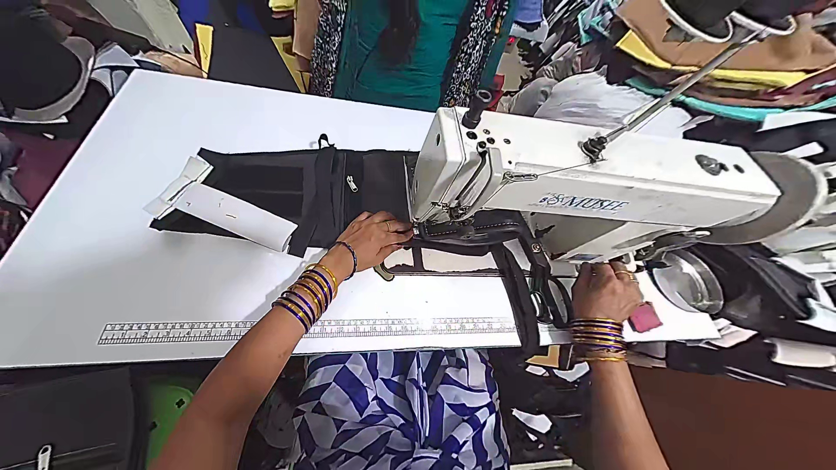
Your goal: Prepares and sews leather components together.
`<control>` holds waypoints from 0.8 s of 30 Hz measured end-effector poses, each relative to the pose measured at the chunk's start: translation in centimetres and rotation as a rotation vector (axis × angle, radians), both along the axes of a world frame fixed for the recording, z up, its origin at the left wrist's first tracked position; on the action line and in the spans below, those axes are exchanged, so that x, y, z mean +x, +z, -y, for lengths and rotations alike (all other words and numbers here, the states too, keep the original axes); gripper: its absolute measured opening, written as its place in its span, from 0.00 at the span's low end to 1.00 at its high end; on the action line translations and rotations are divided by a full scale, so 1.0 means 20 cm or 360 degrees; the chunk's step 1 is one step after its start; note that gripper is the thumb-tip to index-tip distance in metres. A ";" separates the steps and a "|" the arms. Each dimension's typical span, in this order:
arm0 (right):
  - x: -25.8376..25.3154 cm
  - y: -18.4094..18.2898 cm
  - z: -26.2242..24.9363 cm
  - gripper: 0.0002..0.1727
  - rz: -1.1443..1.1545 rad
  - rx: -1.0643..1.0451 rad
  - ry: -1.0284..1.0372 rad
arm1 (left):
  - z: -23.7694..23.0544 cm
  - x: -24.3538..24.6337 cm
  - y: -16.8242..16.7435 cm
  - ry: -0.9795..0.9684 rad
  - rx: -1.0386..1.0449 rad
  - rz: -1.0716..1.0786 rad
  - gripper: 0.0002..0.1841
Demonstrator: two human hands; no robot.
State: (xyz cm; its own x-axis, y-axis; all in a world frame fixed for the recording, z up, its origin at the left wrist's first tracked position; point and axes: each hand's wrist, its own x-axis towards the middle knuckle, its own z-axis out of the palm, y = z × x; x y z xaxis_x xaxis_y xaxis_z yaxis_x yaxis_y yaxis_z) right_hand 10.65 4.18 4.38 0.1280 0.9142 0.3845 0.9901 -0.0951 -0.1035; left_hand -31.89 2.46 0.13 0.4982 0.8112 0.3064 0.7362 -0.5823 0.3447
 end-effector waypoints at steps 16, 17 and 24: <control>-0.10 0.06 0.34 0.27 -0.0250 -0.0583 0.0313 | 0.01 0.03 0.07 0.0193 -0.0191 0.0054 0.18; -0.10 0.08 0.33 0.27 -0.0275 -0.0689 0.0282 | 0.00 0.04 0.05 0.0225 -0.0190 0.0028 0.19; 0.01 0.16 0.37 0.20 -0.2300 -0.0921 0.0285 | -0.06 0.05 0.05 0.0390 -0.0265 -0.0137 0.22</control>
State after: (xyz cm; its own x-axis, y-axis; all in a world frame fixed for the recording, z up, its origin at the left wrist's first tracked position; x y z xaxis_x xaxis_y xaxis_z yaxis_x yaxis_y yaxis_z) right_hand 10.77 -3.24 7.68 -0.0583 0.9318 -0.3583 0.0901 -0.3526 -0.9314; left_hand -30.94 3.59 1.14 0.2996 0.9459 0.1243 0.8785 -0.3244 0.3507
